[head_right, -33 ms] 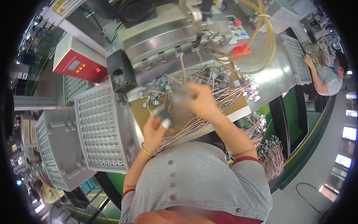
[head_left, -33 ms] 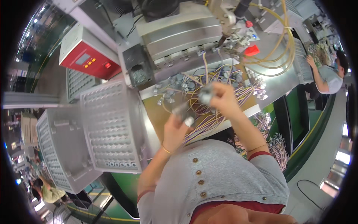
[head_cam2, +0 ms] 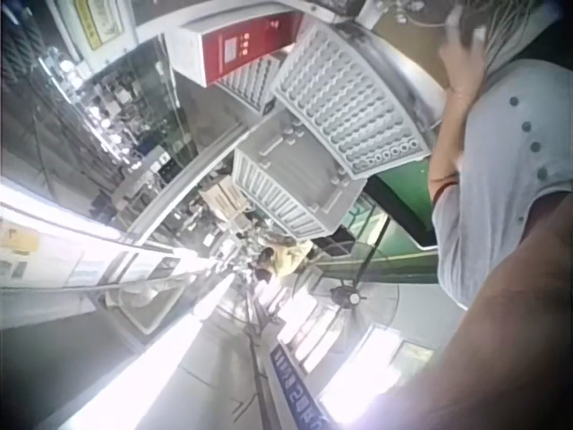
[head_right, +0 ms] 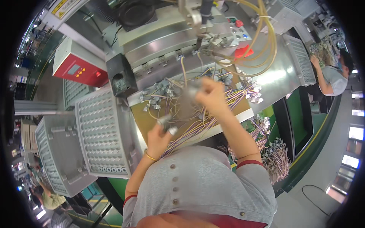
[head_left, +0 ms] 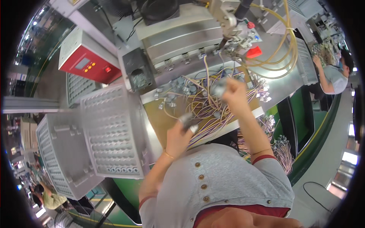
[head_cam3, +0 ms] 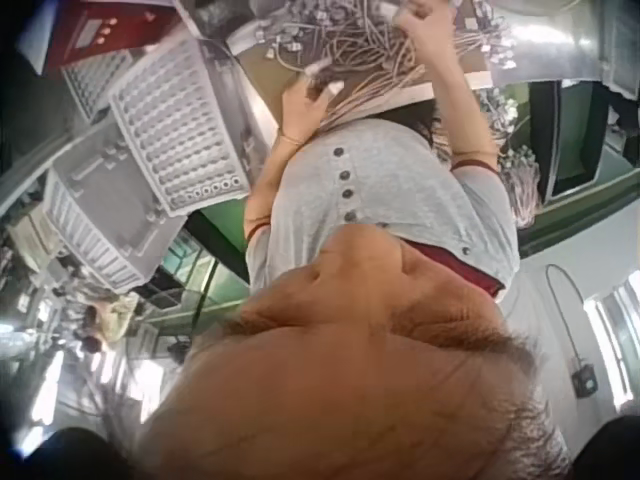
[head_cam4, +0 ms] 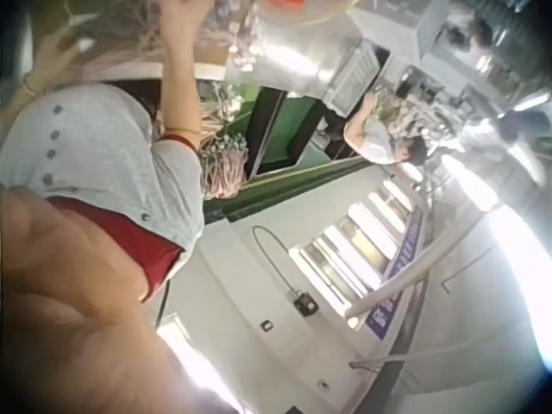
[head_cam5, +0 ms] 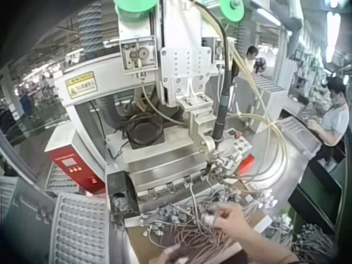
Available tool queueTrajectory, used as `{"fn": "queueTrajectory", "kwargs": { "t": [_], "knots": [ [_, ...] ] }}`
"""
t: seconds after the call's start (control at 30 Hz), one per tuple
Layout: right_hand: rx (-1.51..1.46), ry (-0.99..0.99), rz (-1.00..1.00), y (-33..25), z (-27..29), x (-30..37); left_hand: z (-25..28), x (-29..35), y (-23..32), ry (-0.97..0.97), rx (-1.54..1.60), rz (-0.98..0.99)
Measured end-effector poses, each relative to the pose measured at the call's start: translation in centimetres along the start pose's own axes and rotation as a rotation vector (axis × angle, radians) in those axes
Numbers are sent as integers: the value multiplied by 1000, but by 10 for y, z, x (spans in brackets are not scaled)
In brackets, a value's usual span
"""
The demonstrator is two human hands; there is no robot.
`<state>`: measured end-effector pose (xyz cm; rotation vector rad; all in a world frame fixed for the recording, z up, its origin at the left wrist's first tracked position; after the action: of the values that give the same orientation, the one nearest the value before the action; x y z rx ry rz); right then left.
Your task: The person inserts wire connectors by hand into an assembly jig at an electronics manufacturing station.
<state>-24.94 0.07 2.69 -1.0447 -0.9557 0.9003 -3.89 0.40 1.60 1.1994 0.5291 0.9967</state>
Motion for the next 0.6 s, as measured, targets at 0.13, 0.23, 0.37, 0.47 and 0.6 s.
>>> {"fn": "queueTrajectory", "kwargs": {
  "t": [0.13,0.23,0.37,0.47,0.6],
  "knots": [
    [-519,562,175,26,91,-37,-18,19,-60,84,-746,-570],
    [-595,513,247,50,106,-66,-17,16,-61,98,-750,-528],
    [-644,596,221,47,93,-78,4,2,-51,171,-282,-223],
    [-618,537,244,48,94,-81,22,1,-74,81,297,176],
    [-679,644,107,36,88,-85,41,-4,-49,-94,435,249]
  ]
}}
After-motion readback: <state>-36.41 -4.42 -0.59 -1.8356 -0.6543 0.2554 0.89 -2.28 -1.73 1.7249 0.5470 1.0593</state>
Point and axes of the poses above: each hand's wrist, its own x-axis away from the middle knuckle, its own z-axis out of the back of the hand, y = z × x, the point moved 3 cm from there along -x, towards the middle knuckle, and after that the axes turned 2 degrees about -z, right-handed, at the moved point
